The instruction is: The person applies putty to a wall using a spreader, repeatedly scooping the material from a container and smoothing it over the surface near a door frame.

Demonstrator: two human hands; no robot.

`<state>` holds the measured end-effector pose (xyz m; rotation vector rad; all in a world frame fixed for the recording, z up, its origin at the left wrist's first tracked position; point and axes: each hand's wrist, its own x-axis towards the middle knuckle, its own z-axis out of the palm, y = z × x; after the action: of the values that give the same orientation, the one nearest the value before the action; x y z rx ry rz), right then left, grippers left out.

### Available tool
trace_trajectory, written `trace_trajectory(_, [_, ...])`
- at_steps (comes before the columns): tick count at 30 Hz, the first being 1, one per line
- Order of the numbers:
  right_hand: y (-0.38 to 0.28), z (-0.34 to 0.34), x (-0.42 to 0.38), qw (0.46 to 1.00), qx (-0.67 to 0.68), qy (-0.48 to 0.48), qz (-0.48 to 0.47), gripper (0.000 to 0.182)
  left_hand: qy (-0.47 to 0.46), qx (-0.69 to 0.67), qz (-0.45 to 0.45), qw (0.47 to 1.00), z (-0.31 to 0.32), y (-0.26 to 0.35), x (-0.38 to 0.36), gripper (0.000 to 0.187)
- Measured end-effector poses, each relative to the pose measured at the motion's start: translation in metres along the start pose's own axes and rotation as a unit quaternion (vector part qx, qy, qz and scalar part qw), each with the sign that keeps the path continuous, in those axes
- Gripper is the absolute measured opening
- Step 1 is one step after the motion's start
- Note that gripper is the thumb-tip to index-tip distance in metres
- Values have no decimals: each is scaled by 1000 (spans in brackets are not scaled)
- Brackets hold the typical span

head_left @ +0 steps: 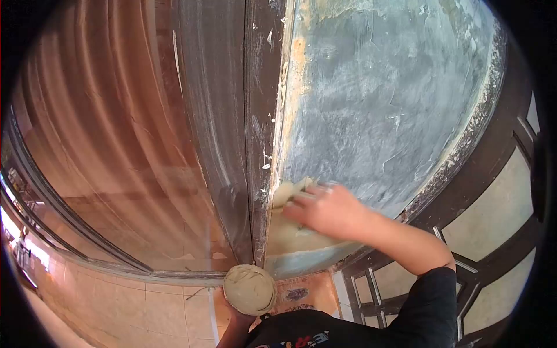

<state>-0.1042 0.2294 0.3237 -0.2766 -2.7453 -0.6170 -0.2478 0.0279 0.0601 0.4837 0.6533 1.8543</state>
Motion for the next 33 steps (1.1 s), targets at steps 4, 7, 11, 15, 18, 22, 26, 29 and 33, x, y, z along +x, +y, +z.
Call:
trace_trajectory(4, [18,-62,13,994,-27,73,75,27,-1,49,9,999,7,4,-1,80])
trace_trajectory(7, [4,-52,7,998,-12,41,54,24,-27,123,56,990,-8,-6,0,79])
trace_trajectory(11, [-14,11,-6,999,-15,-31,7,20,34,-231,-89,968,-17,-7,0,73])
trace_trajectory(15, [10,-39,11,994,9,88,62,8,2,-106,-23,994,-24,-15,-2,65])
trace_trajectory(18, [9,-72,4,980,82,128,127,10,-38,71,17,997,-24,-14,-4,62])
trace_trajectory(22, [-8,-37,-29,920,301,101,231,11,32,-43,-55,997,-48,-26,-7,71])
trace_trajectory(26, [-57,80,-77,581,650,267,410,17,-42,63,43,996,-28,-9,-12,74])
trace_trajectory(29, [-99,105,-84,449,723,214,480,29,8,-70,-58,996,-56,-16,-11,70])
trace_trajectory(33, [-117,92,-50,365,789,259,420,30,3,-13,-45,999,-58,-17,-11,70])
